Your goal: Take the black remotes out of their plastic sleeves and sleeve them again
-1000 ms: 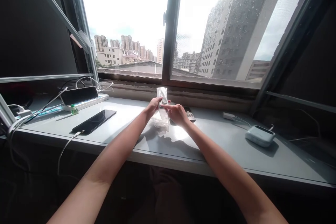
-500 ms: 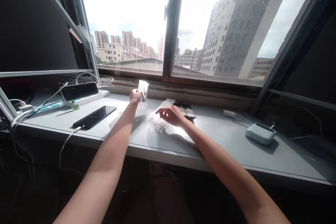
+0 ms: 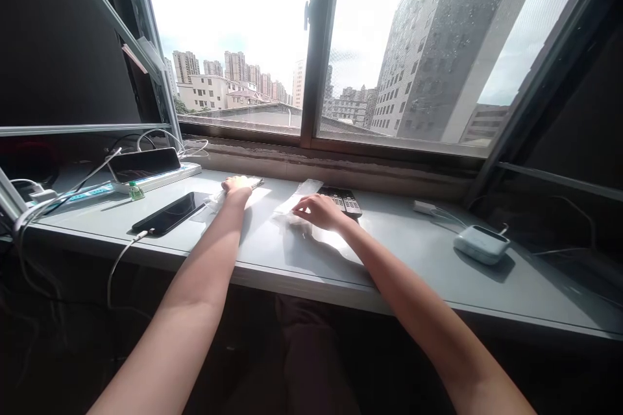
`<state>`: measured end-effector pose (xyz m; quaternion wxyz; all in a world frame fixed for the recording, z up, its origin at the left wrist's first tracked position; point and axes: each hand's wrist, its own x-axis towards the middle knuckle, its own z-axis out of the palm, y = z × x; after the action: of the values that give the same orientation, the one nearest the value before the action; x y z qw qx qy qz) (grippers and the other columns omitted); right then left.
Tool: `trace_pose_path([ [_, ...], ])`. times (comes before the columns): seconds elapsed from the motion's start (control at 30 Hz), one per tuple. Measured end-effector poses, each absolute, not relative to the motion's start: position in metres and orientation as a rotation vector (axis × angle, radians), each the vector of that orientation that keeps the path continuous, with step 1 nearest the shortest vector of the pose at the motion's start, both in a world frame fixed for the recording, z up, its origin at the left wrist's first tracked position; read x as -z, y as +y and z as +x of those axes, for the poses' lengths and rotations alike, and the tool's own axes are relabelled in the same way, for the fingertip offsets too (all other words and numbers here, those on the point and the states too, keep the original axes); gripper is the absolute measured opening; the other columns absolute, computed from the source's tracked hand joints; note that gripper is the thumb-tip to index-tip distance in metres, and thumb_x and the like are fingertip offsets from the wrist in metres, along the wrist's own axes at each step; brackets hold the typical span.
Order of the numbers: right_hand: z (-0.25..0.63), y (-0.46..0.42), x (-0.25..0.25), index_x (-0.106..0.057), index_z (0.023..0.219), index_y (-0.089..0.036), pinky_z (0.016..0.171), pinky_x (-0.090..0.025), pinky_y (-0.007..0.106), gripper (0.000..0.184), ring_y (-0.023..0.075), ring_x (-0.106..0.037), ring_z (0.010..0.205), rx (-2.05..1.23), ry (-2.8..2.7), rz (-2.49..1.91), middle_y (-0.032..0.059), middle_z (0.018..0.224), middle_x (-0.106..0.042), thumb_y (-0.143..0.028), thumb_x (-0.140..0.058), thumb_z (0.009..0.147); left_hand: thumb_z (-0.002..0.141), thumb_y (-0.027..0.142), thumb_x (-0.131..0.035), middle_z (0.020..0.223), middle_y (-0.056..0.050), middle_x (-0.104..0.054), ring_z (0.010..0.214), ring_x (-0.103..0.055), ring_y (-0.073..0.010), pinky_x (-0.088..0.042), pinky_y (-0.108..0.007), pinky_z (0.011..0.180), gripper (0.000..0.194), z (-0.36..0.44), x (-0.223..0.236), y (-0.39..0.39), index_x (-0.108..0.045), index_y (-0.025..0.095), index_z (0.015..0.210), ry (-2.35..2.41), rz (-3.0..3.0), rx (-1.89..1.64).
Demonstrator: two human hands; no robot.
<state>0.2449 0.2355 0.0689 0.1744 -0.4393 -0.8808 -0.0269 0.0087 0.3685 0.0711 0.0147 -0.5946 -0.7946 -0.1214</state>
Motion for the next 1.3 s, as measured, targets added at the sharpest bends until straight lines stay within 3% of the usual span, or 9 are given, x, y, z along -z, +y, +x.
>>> trace_pose_path([
  [0.1,0.242,0.232,-0.072,-0.077,0.103,-0.024,0.074,-0.046,0.024,0.019,0.0198,-0.066,0.098,0.126,-2.395,-1.279,0.0019,0.108,-0.073,-0.024,-0.058,0.099,0.089,0.027,-0.049,0.119,-0.026,-0.063,0.113,-0.055,-0.0372,-0.045,-0.043,0.082,0.038,0.012,-0.068,0.366,-0.066,0.009,0.119,-2.464,-1.833,0.329],
  [0.27,0.243,0.236,-0.074,-0.077,0.095,-0.024,0.07,-0.046,0.025,0.018,0.0188,-0.068,0.084,0.17,-2.122,-1.409,0.0015,0.094,-0.075,-0.015,-0.062,0.093,0.092,0.025,-0.047,0.136,-0.026,-0.051,0.124,-0.049,-0.0355,-0.039,-0.044,0.097,0.039,0.033,-0.07,0.353,-0.059,0.007,0.125,-2.159,-1.804,0.691],
  [0.4,0.247,0.243,-0.074,-0.076,0.088,-0.023,0.069,-0.045,0.024,0.012,0.0179,-0.068,0.079,0.122,-1.916,-1.41,0.0,0.084,-0.075,-0.013,-0.069,0.087,0.097,0.04,-0.038,0.102,-0.014,-0.071,0.096,-0.065,-0.028,-0.046,-0.036,0.084,0.038,0.064,-0.079,0.342,-0.068,0.016,0.102,-1.936,-2.209,0.942],
  [0.53,0.249,0.247,-0.072,-0.072,0.076,-0.021,0.065,-0.045,0.023,0.009,0.0171,-0.068,0.073,-0.014,-1.96,-1.376,-0.0011,0.079,-0.073,-0.02,-0.08,0.078,0.096,0.04,-0.039,0.066,-0.006,-0.069,0.075,-0.066,-0.0233,-0.046,-0.03,0.071,0.043,0.084,-0.079,0.336,-0.067,0.02,0.071,-1.773,-2.442,0.893],
  [0.7,0.251,0.255,-0.065,-0.068,0.068,-0.017,0.052,-0.049,0.021,0.025,0.0151,-0.066,0.058,-0.484,-1.983,-1.184,0.0012,0.068,-0.069,-0.036,-0.081,0.078,0.095,0.035,-0.041,0.061,-0.004,-0.067,0.07,-0.064,-0.0218,-0.042,-0.028,0.064,0.039,0.084,-0.074,0.336,-0.065,0.02,0.067,-1.747,-2.46,0.844],
  [0.83,0.253,0.257,-0.065,-0.068,0.072,-0.016,0.044,-0.052,0.02,0.015,0.0143,-0.066,0.052,-0.804,-1.74,-1.118,0.0022,0.067,-0.069,-0.022,-0.074,0.084,0.095,0.036,-0.043,0.066,-0.006,-0.068,0.069,-0.064,-0.0216,-0.039,-0.028,0.061,0.039,0.081,-0.074,0.335,-0.063,0.02,0.066,-1.737,-2.435,0.922],
  [1.0,0.26,0.26,-0.07,-0.066,0.069,-0.017,0.062,-0.061,0.027,0.014,0.0177,-0.071,0.06,-0.792,-1.375,-1.096,0.0018,0.068,-0.07,-0.009,-0.072,0.078,0.097,0.036,-0.039,0.057,-0.005,-0.059,0.056,-0.057,-0.0184,-0.036,-0.027,0.058,0.043,0.084,-0.081,0.324,-0.058,0.019,0.062,-1.544,-2.324,1.209],
  [1.13,0.267,0.264,-0.07,-0.062,0.064,-0.019,0.075,-0.06,0.031,0.017,0.0222,-0.073,0.076,-0.604,-1.306,-1.113,0.0033,0.071,-0.072,-0.018,-0.076,0.075,0.099,0.044,-0.037,0.046,0.0,-0.045,0.044,-0.044,-0.0129,-0.031,-0.026,0.054,0.053,0.099,-0.083,0.308,-0.048,0.018,0.054,-1.225,-2.42,1.306],
  [1.3,0.269,0.266,-0.069,-0.059,0.062,-0.019,0.075,-0.056,0.032,0.028,0.0248,-0.072,0.082,-0.4,-1.37,-1.207,0.0063,0.081,-0.074,-0.036,-0.079,0.072,0.096,0.046,-0.043,0.047,0.0,-0.05,0.047,-0.047,-0.0122,-0.029,-0.025,0.054,0.053,0.123,-0.077,0.298,-0.05,0.018,0.052,-1.149,-2.634,1.25],
])
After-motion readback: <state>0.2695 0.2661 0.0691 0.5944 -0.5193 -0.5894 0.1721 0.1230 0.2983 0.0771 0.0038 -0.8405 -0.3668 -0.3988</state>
